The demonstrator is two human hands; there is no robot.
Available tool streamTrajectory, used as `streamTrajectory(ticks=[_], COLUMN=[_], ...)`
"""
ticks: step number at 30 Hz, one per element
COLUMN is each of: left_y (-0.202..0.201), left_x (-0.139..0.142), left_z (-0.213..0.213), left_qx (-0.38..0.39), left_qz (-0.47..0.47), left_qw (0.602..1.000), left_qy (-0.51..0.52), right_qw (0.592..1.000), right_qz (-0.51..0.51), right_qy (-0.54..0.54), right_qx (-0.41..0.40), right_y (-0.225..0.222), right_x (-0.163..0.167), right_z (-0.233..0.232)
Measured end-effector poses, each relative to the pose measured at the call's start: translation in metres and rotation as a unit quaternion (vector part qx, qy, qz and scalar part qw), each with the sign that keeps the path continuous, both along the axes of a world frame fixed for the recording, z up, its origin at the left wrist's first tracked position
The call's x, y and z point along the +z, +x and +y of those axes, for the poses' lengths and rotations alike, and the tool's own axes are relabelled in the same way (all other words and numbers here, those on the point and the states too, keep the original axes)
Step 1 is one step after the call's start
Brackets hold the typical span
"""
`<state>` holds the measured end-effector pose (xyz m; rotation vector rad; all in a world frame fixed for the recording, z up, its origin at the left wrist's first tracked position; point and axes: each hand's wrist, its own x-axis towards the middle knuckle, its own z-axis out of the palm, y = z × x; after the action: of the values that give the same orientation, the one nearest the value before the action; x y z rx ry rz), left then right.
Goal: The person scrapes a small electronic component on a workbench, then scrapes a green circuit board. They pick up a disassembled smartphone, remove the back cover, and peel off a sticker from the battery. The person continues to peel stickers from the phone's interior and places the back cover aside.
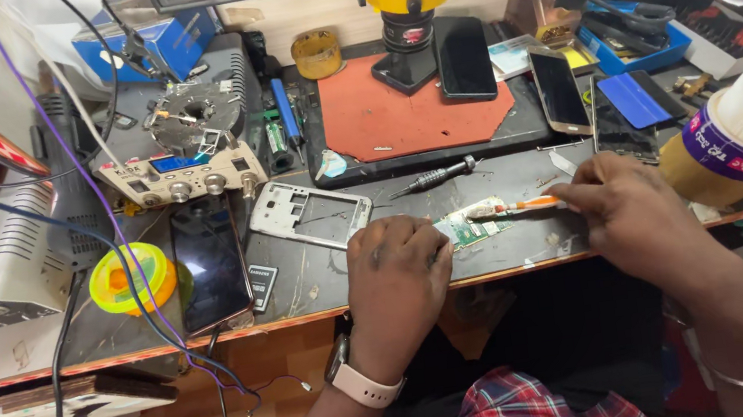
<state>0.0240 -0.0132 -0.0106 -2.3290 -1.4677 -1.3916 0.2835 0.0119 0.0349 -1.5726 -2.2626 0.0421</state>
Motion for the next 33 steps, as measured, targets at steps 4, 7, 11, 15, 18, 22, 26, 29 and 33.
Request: streamTrajectory(ticks=[4,7,11,15,18,22,26,29,33], left_y=[-0.001,-0.001,-0.004,-0.005,-0.005,-0.007,-0.005,-0.005,-0.006], left_x=[0.000,-0.001,-0.002,-0.003,-0.003,0.000,0.005,0.006,0.004], left_z=[0.001,0.000,0.001,0.006,0.006,0.002,0.003,0.003,0.003], left_qx=[0.002,-0.004,-0.002,-0.007,0.001,-0.004,0.001,0.001,-0.007], left_qz=[0.006,0.008,0.005,0.019,0.024,0.030,0.022,0.023,0.030], left_qw=[1.000,1.000,1.000,1.000,0.999,0.999,1.000,1.000,0.999], left_qy=[-0.007,-0.007,-0.002,0.011,0.042,-0.012,-0.018,-0.020,-0.013], right_qw=[0.998,0.995,0.996,0.995,0.985,0.988,0.982,0.972,0.977], right_qz=[-0.026,-0.024,-0.060,-0.015,0.058,0.070,0.080,0.075,0.105], right_qy=[0.028,0.092,0.060,0.099,0.105,0.055,0.120,0.158,0.114], right_qx=[0.044,0.042,0.038,0.031,0.120,0.126,0.119,0.156,0.149], right_y=[-0.004,-0.003,-0.005,-0.010,-0.019,-0.031,-0.029,-0.028,-0.032], right_x=[-0.004,-0.003,-0.009,-0.017,-0.022,-0.028,-0.034,-0.038,-0.040], right_z=[0.008,0.013,0.018,0.015,0.014,0.023,0.036,0.044,0.052])
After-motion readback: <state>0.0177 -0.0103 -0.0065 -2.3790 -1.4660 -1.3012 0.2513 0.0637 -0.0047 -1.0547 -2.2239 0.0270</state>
